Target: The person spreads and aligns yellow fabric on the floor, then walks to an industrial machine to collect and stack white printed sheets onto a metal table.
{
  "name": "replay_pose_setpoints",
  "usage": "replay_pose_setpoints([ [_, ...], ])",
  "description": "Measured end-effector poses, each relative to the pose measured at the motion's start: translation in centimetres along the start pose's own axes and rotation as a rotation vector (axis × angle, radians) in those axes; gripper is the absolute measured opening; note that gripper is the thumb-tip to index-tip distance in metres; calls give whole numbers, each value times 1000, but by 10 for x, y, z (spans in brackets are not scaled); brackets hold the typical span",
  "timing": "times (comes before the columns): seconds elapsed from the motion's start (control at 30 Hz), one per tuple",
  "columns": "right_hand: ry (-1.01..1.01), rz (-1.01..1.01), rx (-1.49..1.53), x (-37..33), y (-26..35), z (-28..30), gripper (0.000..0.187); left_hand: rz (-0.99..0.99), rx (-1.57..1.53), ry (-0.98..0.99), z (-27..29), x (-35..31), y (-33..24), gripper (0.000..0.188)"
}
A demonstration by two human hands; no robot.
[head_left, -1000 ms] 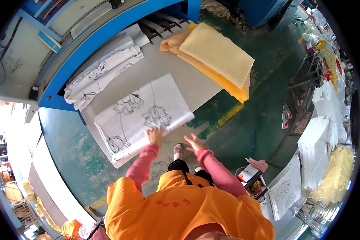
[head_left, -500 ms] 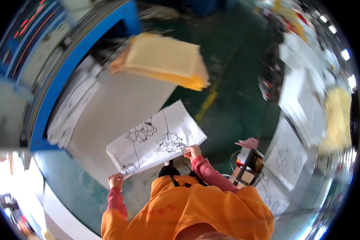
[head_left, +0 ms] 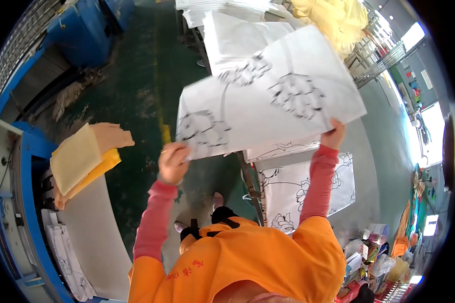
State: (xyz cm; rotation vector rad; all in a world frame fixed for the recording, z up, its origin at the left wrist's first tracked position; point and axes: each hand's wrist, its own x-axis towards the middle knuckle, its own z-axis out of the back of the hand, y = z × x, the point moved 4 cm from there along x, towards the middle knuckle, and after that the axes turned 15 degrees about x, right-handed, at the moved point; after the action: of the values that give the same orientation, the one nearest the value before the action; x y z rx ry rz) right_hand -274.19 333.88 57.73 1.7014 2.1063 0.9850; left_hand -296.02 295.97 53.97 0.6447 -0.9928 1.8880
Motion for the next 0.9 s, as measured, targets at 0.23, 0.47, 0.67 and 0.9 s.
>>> replay_pose_setpoints([
  [0.23, -541, 64, -530, 87, 13, 192, 27, -193, -22, 191, -187, -11, -83, 20],
  [0.47, -808, -75, -1710, 40, -36, 250, 43, -187, -16, 663, -197, -106, -82, 24],
  [0.67, 244, 97, -2035, -22, -163, 144, 49, 384, 91, 1202, -99, -244, 16, 20],
  [0.9, 1061, -523, -828, -241, -292, 5, 39, 1005, 424, 1227, 31, -433, 111, 16],
])
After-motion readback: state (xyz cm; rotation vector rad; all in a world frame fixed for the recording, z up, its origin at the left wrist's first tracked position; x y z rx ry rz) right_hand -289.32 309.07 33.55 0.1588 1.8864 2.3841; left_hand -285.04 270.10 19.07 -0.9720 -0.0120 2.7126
